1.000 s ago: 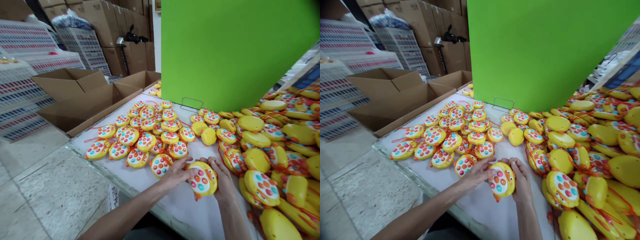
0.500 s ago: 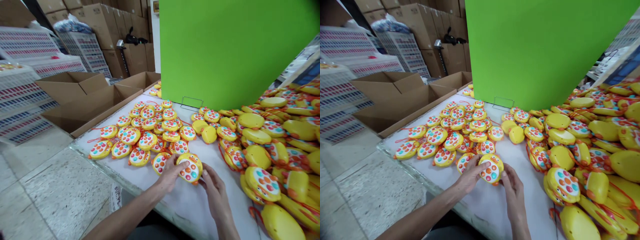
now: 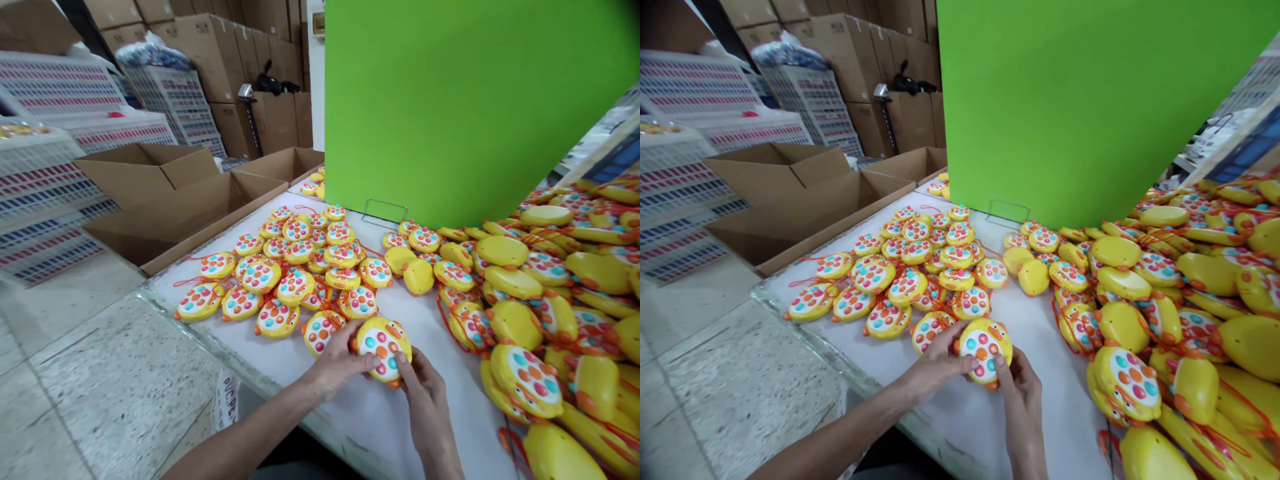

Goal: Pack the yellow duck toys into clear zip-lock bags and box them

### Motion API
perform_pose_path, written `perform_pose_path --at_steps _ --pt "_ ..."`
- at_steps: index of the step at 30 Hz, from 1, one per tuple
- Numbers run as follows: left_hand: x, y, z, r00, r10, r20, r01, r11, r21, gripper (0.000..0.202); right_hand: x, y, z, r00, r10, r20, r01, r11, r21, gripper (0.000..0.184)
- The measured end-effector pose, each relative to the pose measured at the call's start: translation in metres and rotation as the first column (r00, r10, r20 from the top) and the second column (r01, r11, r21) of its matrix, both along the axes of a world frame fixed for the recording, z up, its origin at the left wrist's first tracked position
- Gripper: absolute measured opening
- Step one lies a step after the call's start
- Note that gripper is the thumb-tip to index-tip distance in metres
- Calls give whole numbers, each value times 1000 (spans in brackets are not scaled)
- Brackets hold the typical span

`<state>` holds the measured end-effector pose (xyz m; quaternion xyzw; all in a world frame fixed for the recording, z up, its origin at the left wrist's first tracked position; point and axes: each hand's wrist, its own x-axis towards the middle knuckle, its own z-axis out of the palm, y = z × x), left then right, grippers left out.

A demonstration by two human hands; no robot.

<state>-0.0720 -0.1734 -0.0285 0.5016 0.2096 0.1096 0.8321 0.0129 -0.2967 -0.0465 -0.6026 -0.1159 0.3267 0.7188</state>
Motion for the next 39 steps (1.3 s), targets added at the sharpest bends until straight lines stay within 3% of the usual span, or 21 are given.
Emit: perform_pose_path --at_steps 3,5,7,10,12,14,17,20,23,28,31,34,39 --pt "1 -1 -1 997 26 -74 -41 977 -208 49 -2 5 5 999 -19 45 19 1000 3 38" --pt "6 4 1 994 61 -89 -82 966 -247 46 5 9 4 992 7 125 -4 1000 -26 39" --pt "15 18 8 986 155 -67 -166 957 -236 43 21 14 -1 958 62 280 -20 989 -147 43" --pt "29 50 24 929 370 17 -348 887 -304 29 57 25 -14 840 55 540 158 927 -341 61" --pt "33 70 33 900 434 50 -381 836 -396 20 80 38 -24 757 6 654 300 885 -355 77" --pt "32 78 36 915 400 56 -339 835 -433 18 98 54 -31 692 -10 722 366 867 -339 87" --pt "27 68 26 954 299 36 -265 889 -373 18 117 79 -36 601 -7 800 433 843 -318 87" --pt "24 48 13 973 229 0 -218 927 -305 24 132 96 -37 537 -17 843 483 826 -291 74" --pt "24 37 9 985 174 2 -169 959 -228 29 137 95 -34 506 -48 861 509 823 -253 58" --pt "27 33 11 990 140 -8 -139 989 43 35 104 57 -14 540 -47 840 437 869 -232 51" --pt "32 30 7 988 150 32 -154 968 199 50 70 29 -1 644 -3 765 291 926 -242 47" --pt "35 24 4 997 65 31 -69 986 149 56 44 11 7 747 26 664 172 958 -231 47" --pt "29 16 7 995 -38 90 40 999 -26 45 18 1 20 798 -13 602 177 961 -214 47"
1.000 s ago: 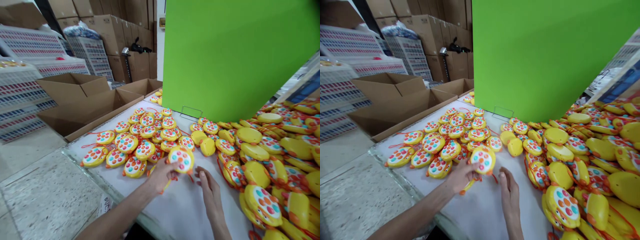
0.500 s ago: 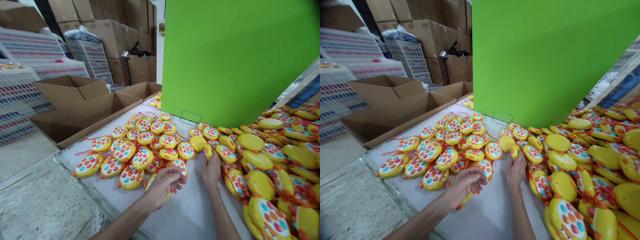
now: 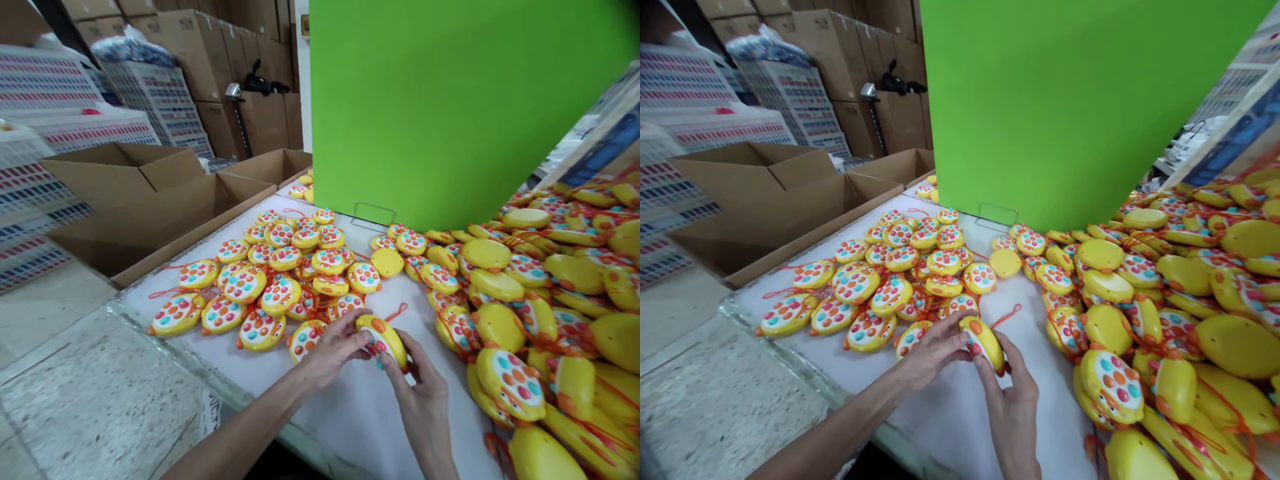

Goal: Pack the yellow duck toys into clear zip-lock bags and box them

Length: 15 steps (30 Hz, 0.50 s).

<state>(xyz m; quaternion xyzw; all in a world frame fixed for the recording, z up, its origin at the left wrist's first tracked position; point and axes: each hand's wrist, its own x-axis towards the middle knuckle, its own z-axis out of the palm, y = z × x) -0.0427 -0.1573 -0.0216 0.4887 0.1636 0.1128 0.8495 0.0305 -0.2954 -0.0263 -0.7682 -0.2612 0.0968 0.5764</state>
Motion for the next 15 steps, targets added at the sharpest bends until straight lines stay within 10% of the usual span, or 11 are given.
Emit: perform_pose_path --at_steps 6,10,15 --pt "-16 -6 7 1000 -17 -3 17 998 60 43 -21 2 5 970 -27 -243 79 976 205 34" --pt "-30 -19 3 999 -3 -36 5 999 50 47 -32 8 -11 799 -41 -600 332 861 384 33" --pt "-43 -27 0 992 67 -107 -53 990 133 47 -44 5 -13 744 110 -659 230 884 407 37"
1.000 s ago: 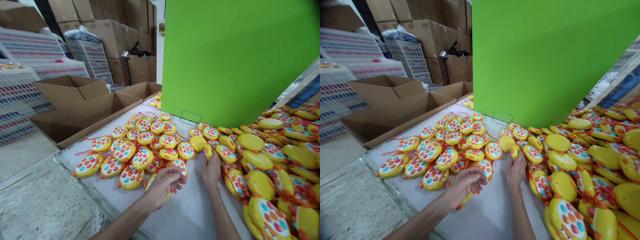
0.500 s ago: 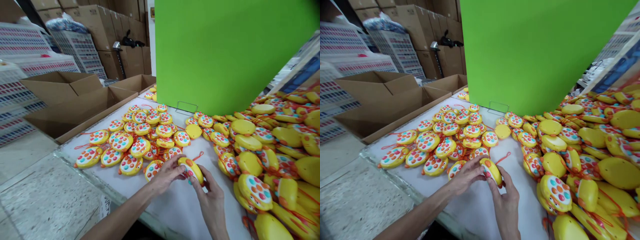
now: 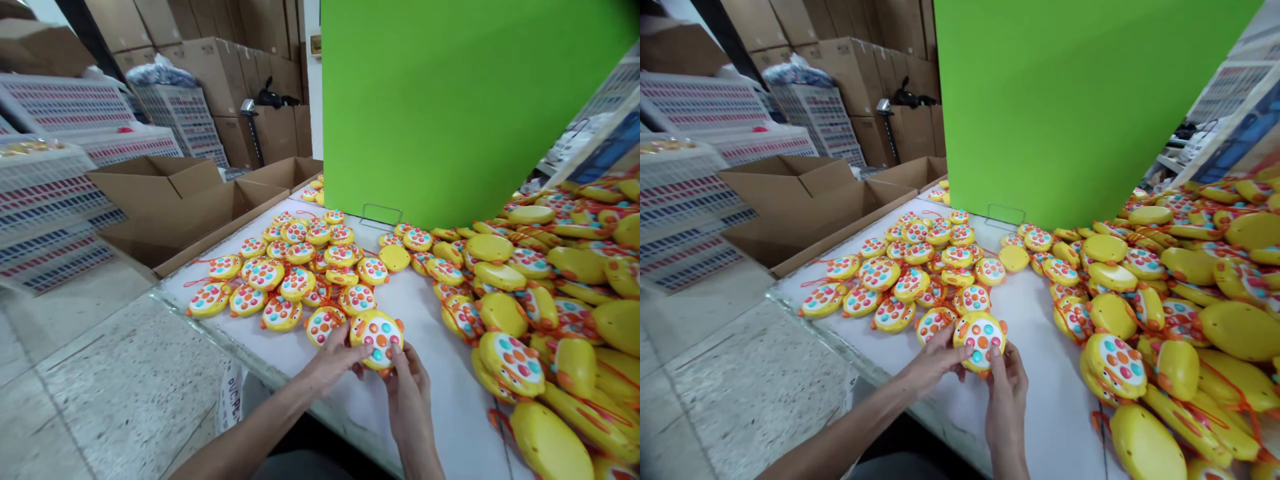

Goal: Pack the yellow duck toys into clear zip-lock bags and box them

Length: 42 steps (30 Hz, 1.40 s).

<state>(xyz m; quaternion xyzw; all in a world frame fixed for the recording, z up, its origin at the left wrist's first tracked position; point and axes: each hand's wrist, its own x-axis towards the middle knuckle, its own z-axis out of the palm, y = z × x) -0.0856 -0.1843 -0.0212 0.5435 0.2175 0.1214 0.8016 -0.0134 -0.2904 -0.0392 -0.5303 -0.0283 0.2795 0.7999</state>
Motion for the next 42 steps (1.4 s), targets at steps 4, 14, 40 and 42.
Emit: perform_pose_path --at_steps 4,14,40,42 --pt "-9 8 12 994 -103 -26 105 989 100 50 1 -12 4 990 126 56 -122 990 -67 44" --pt "-23 7 20 991 -131 -9 129 956 265 52 -17 -17 8 984 149 94 -143 988 -64 45" --pt "-48 -25 28 991 80 112 -112 938 329 55 -44 -31 11 968 211 135 -212 977 -9 36" --pt "-46 -19 30 981 158 116 -183 949 258 51 -39 -38 2 935 229 271 -199 971 -136 40"
